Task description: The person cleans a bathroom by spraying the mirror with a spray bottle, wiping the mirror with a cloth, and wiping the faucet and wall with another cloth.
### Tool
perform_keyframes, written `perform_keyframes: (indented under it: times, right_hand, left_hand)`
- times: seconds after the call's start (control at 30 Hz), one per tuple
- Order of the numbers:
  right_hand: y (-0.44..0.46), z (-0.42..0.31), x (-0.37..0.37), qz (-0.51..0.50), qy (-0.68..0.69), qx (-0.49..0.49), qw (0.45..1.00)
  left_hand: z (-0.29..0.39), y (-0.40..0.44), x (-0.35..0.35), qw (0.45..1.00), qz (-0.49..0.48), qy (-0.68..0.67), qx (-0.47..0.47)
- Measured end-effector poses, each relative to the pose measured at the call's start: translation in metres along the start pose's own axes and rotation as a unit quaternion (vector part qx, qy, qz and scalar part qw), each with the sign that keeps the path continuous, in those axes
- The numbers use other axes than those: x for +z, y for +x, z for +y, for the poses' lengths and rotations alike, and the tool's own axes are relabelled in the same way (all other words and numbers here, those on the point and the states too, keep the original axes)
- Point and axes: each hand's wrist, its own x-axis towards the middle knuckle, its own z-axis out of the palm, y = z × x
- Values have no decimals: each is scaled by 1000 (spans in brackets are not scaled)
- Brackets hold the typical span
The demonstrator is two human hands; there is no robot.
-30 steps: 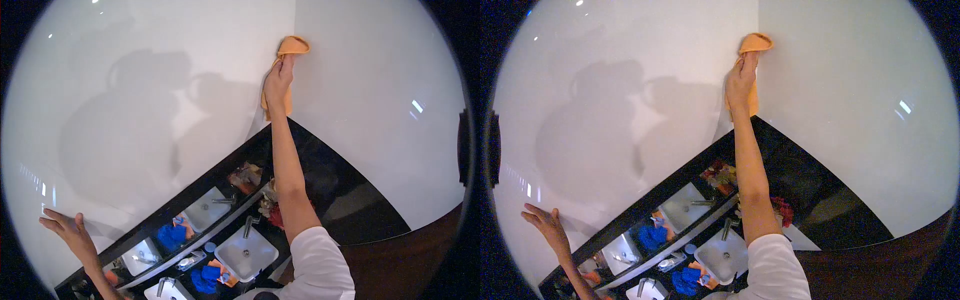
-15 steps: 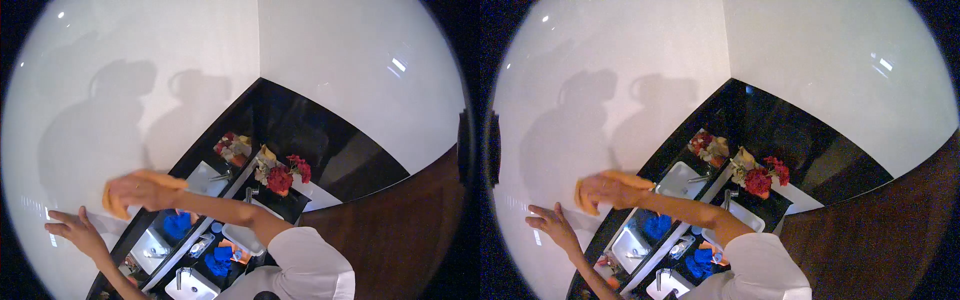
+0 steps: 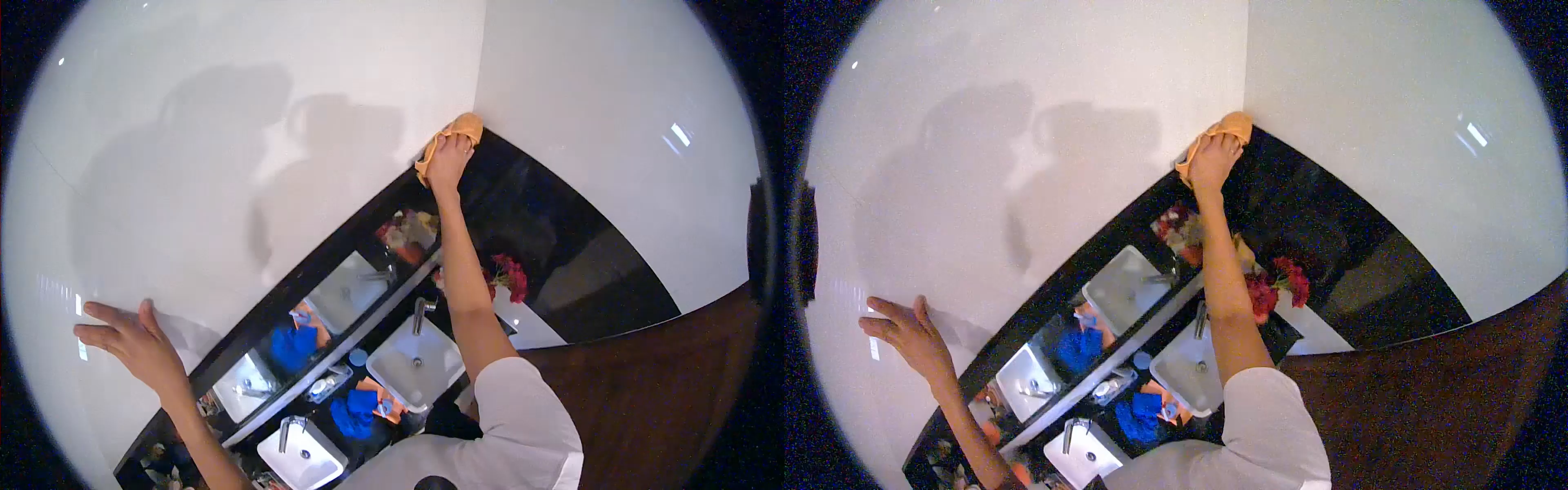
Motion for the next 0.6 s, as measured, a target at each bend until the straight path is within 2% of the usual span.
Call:
perform_keyframes:
  times: [0.03,0.07,0.13,0.17,0.23,0.27,0.3,0.37,0.4,0.43,0.47,0.5,0.53,0.57,0.6]
  right_hand:
    - [-8,-8,-14,-80,8,12,997]
    - [-21,-17,-16,-23,-12,-21,999]
    - [-46,-52,-46,-55,-71,-59,994]
    - [-66,-66,-52,-43,-44,-69,996]
    - [-112,-97,-70,-107,21,-64,992]
    - [-134,-111,-89,-87,82,-101,988]
    - [-153,-117,-104,-105,196,-138,965]
    - [-158,-125,-123,-93,301,-178,932]
    - [-155,-121,-118,-87,305,-177,932]
    - [-142,-111,-103,-68,409,-57,908]
    - [-124,-103,-92,-51,504,63,860]
    - [-95,-100,-101,18,509,107,854]
    - [-68,-88,-96,41,515,186,836]
    - [-39,-82,-103,49,532,226,815]
    - [-19,-66,-80,65,572,218,788]
  left_hand:
    - [1,-1,2,1000,-11,0,4]
    - [1,-2,3,1000,-4,4,1]
    - [2,-3,8,1000,3,3,-6]
    - [1,-4,9,1000,9,17,-7]
    - [0,-4,10,999,20,31,-9]
    - [1,-4,10,999,34,26,-1]
    - [1,-7,7,999,49,22,7]
    - [0,-11,4,999,44,25,-11]
    - [-1,-11,1,999,36,14,-5]
    - [-2,-9,-1,1000,31,5,0]
    - [-2,-11,-7,999,-19,-10,-32]
    - [-7,-14,-18,999,-11,-5,-35]
    - [-13,-17,-29,994,-68,-78,-30]
    - [-18,-23,-41,981,-125,-150,-23]
    - [-19,-32,-55,973,-158,-163,-35]
